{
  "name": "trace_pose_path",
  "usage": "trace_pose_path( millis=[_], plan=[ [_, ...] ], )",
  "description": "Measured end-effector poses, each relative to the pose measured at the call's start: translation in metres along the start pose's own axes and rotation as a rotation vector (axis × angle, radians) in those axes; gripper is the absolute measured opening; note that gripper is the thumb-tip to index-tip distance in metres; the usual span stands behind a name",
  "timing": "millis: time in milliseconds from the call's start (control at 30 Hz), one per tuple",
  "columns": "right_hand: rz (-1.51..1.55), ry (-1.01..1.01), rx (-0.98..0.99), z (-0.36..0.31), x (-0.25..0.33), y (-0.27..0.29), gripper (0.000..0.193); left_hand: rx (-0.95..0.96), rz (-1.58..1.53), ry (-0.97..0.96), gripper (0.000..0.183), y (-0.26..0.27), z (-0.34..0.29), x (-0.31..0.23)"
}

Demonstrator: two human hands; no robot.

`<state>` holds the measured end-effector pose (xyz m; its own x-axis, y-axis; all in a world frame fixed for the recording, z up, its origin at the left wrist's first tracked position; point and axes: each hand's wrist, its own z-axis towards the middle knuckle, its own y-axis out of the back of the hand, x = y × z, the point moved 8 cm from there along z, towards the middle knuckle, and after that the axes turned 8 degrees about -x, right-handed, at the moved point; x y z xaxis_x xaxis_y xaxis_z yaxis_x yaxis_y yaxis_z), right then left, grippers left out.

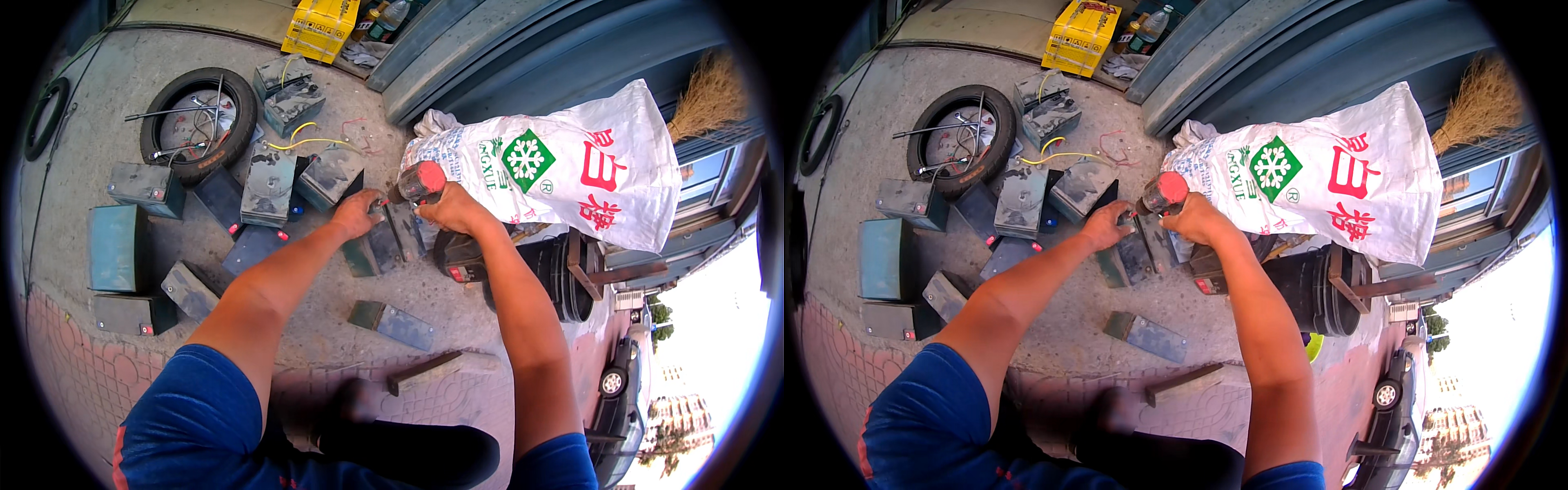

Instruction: The person unscrews battery terminals using a drill, handles a paper document, and picks up small metal components by hand while sitting on the ground.

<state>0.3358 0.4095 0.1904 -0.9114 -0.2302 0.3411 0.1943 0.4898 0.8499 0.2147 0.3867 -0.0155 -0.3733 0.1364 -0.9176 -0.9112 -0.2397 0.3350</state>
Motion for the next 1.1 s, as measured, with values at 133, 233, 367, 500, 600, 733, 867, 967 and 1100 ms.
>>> trace_pose_path(
  millis=[133, 233, 367, 500, 600, 733, 867, 967, 1100],
  plan=[
    [0.042, 0.095, -0.096, 0.005, -0.003, -0.001, 0.032, -0.06, 0.031, -0.034, 0.045, 0.002, 0.001, -0.007],
    [0.122, -0.051, -0.078, 0.005, -0.013, -0.008, 0.029, -0.08, 0.017, -0.035, 0.035, 0.004, 0.001, -0.008],
    [0.13, -0.057, -0.112, -0.005, -0.004, -0.011, 0.028, -0.147, -0.008, -0.039, 0.025, 0.009, 0.0, -0.007],
    [0.195, -0.091, -0.137, -0.013, -0.016, -0.017, 0.028, -0.128, 0.011, -0.041, 0.027, 0.008, 0.002, -0.006],
    [0.221, -0.089, -0.145, -0.016, -0.022, -0.018, 0.027, -0.192, 0.015, -0.065, 0.02, 0.01, 0.002, -0.01],
    [0.321, -0.082, -0.165, -0.026, -0.027, -0.012, 0.023, -0.185, 0.003, 0.002, 0.022, 0.011, 0.002, -0.007],
    [0.388, -0.087, -0.243, -0.03, -0.04, -0.006, 0.02, -0.171, -0.033, 0.072, 0.024, 0.012, 0.003, -0.002],
    [0.401, -0.067, -0.308, -0.025, -0.054, -0.012, 0.021, -0.247, -0.08, 0.051, 0.024, 0.015, 0.006, -0.011],
    [0.391, -0.072, -0.349, -0.023, -0.064, -0.021, 0.029, -0.443, -0.015, -0.006, 0.021, 0.019, -0.005, -0.022]
  ],
)
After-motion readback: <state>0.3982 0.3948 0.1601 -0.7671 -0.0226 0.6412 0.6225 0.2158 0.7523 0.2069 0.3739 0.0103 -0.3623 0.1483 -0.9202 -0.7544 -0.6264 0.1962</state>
